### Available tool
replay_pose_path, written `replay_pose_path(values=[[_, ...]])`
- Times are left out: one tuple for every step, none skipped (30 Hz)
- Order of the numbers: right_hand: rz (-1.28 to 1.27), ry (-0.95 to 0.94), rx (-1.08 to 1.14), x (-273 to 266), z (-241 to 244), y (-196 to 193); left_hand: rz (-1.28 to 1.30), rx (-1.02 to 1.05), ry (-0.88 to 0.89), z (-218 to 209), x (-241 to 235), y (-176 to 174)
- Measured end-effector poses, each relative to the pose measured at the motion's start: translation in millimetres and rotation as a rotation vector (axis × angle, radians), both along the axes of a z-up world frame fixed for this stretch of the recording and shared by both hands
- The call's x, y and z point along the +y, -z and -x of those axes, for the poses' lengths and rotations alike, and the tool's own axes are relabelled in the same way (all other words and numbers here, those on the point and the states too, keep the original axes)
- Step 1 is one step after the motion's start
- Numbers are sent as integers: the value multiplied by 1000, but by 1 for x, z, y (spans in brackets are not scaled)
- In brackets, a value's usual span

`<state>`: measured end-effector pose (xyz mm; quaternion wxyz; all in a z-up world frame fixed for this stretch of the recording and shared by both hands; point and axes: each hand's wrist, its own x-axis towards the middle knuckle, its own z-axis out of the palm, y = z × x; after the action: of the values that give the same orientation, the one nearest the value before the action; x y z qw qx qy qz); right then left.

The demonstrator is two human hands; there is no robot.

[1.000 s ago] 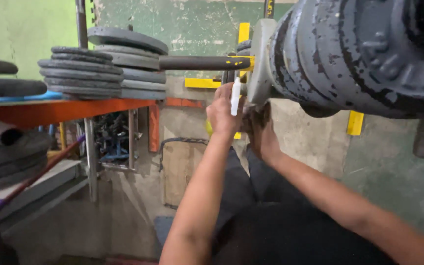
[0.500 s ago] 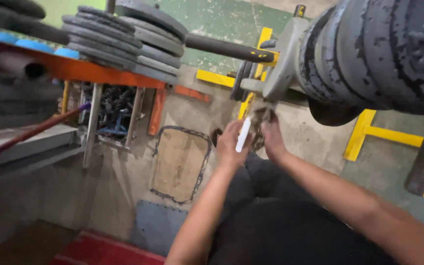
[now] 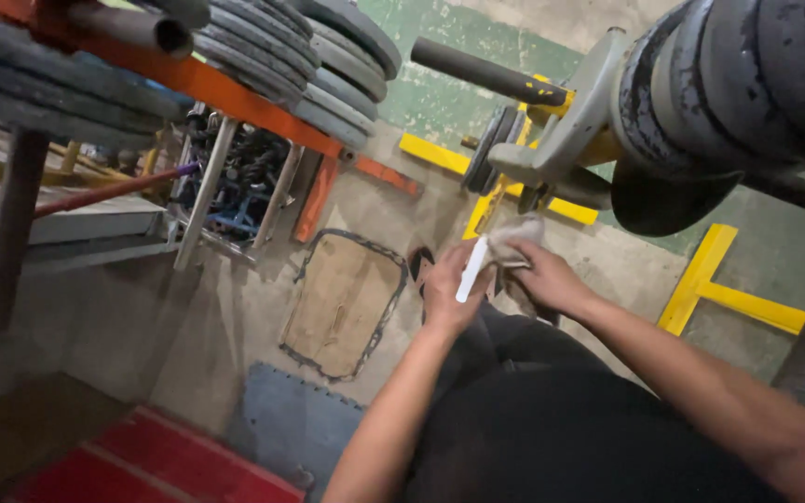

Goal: Wiping and spraying gym weight plates and barbells on storage racks to sanitize them.

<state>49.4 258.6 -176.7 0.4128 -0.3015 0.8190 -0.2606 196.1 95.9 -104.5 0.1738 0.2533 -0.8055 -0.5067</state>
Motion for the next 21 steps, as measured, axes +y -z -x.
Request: replay_pose_path(values=[[67,56,-19,-6,0,-25,2,-29,-45,-2,1,-4],[133,113,-40,-11,-2,-49,2,-60,-87,-5,2,-7],[133,109,-39,-14,-2,-62,3,-59,-92,-5,3,-11],[211,131,-43,-15,-3,-74,38,-15,-95,-7,4,-15],[289,152,-47,-17,-4,-86,73,29,-97,-7,6,-19],[291,152,-43,-13,-4,-83,74,33,-97,-8,7,-28],[277,183,18,-9,-4,-79,-22,-16,-98,-7,9,-37],[262,215,78,-5,-5,-76,-120,-66,-96,-8,11,-45],[263,216,79,-1,1,-70,-118,-65,-94,-11,13,-40],[239,206,94,3,5,-63,-101,-22,-54,-15,15,-34],[214,196,109,8,9,-57,-84,21,-13,-19,17,-28],[213,201,107,4,10,-69,-85,19,-9,-23,19,-23],[232,147,103,0,12,-81,-140,2,21,-26,21,-18],[252,95,102,-4,15,-93,-194,-13,53,-28,21,-12],[252,102,104,0,13,-93,-193,-12,59,-26,19,-30],[306,26,291,3,12,-93,-17,60,146,-23,17,-48],[357,-55,477,7,11,-93,160,133,232,-20,15,-65],[355,-46,478,7,8,-97,159,134,241,-17,14,-77],[302,-61,431,6,5,-101,198,161,307,-13,12,-89],[248,-75,381,6,1,-105,236,186,374,-11,12,-101],[245,-66,380,7,1,-108,234,186,383,-9,15,-104]])
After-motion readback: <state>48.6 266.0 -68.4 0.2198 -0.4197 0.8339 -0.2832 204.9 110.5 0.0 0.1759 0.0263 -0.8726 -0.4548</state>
